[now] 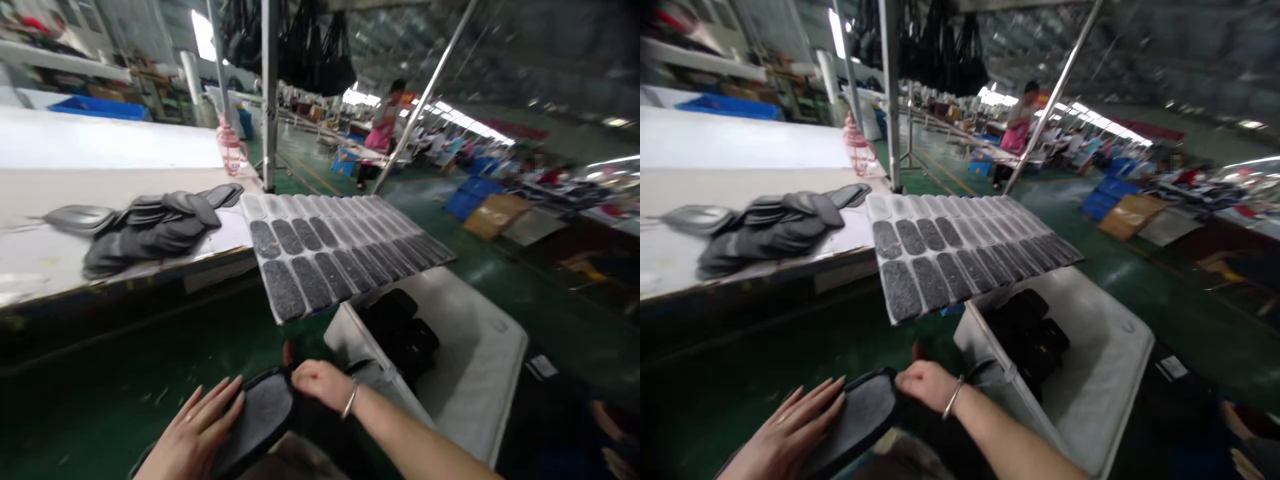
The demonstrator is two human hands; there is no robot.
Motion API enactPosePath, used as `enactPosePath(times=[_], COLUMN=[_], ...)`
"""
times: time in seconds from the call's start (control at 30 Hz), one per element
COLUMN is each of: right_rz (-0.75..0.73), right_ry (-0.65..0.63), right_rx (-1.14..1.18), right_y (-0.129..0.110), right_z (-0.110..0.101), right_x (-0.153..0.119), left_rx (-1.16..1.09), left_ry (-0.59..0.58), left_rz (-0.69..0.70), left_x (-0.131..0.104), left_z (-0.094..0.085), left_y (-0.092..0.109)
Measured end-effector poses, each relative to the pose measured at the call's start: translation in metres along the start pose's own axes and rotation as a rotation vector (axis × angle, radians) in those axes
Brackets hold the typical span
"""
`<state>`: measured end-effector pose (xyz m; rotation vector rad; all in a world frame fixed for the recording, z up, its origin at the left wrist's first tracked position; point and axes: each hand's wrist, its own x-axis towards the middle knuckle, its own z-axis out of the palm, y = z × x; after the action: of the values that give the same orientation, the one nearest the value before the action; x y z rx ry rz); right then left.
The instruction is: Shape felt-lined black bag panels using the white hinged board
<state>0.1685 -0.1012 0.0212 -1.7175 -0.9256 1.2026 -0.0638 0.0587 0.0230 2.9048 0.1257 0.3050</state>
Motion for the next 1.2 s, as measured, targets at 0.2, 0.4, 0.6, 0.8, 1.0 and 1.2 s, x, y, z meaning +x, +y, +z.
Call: enactPosePath(times=[0.2, 0.4, 0.6, 0.8, 1.0, 1.2], right_rz=[0.057, 0.045, 0.110, 0.120, 0.072, -0.052], right_ry=[-0.171, -0.361, -0.486, -0.515, -0.485, -0.276], right_rx=[0.119, 0.021, -0.028, -0.136, -0.245, -0.246], right_y=[0.001, -0.008, -0.007, -0.013, -0.018, -0.020], right_z=[-0.013, -0.012, -0.022, -0.023, -0.022, -0.008], right_x=[0.038, 0.054, 0.060, 0.061, 0.062, 0.050], left_rx=[-0.110, -0.142, -0.147, -0.146, -0.128, -0.139], left_ry=[-0.216, -0.230, -0.239, -0.232, -0.225, -0.208], left_rz=[-0.153, -0.180, -0.183, -0.182, -0.180, -0.175], left_x=[0.009, 0.002, 0.004, 0.003, 0.002, 0.004], left_z=[-0.021, -0.023, -0.020, -0.018, -0.017, -0.016], left_y=[0.016, 0.016, 0.017, 0.017, 0.018, 0.018])
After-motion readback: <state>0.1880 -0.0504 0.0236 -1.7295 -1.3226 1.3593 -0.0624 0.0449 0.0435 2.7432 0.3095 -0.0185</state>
